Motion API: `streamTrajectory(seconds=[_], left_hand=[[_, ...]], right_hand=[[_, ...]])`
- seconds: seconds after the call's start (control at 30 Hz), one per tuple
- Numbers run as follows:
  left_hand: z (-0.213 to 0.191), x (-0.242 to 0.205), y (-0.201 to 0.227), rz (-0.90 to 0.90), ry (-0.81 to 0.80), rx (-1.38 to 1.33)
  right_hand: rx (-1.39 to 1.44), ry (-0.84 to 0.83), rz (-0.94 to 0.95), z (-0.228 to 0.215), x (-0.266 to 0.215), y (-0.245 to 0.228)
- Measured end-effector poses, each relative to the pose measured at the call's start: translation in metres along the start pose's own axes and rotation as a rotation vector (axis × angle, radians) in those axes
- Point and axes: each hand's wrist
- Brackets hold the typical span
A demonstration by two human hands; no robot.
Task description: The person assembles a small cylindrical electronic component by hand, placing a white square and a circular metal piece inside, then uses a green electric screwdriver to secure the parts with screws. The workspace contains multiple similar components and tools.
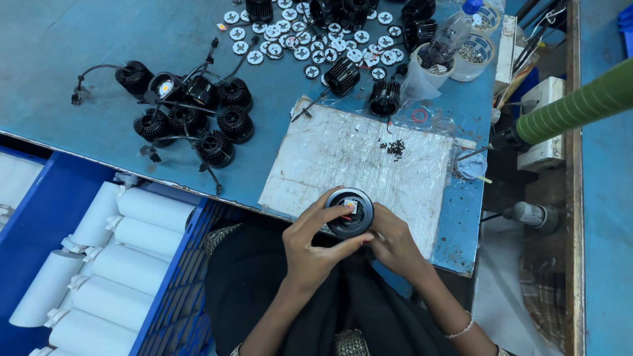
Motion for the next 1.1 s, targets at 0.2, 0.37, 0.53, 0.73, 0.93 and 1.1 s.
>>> streamTrajectory(seconds=[0.2, 0.37, 0.53, 0.73, 0.93, 1.1], left_hand=[[-0.001, -0.002, 0.006, 0.114, -0.003, 0.072], [0.002, -0.011, -0.007, 0.099, -0.025, 0.11], [0.017, -0.022, -0.037, 0.035, -0.046, 0.088], [0.029, -0.037, -0.067, 0.021, -0.091, 0.11], [0.03, -0.041, -0.077, 0.025, -0.074, 0.144], [0.028, -0.04, -0.076, 0.0, -0.093, 0.119]], right_hand=[[0.093, -0.042, 0.034, -0.009, -0.001, -0.02], [0.075, -0.046, 0.148, -0.038, 0.007, -0.034], [0.056, 0.062, 0.073, -0.045, 0.012, -0.047], [-0.076, 0.065, 0.029, -0.036, 0.007, -0.044], [0.05, 0.118, 0.298, -0.025, -0.004, -0.02], [0.199, -0.003, 0.45, -0.014, -0.007, 0.001]])
Point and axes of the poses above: each hand's wrist, its own x-axis towards the middle knuckle, its own z-axis out of the palm, y = z × x, and after that the axes turned 7 degrees about z, right-handed
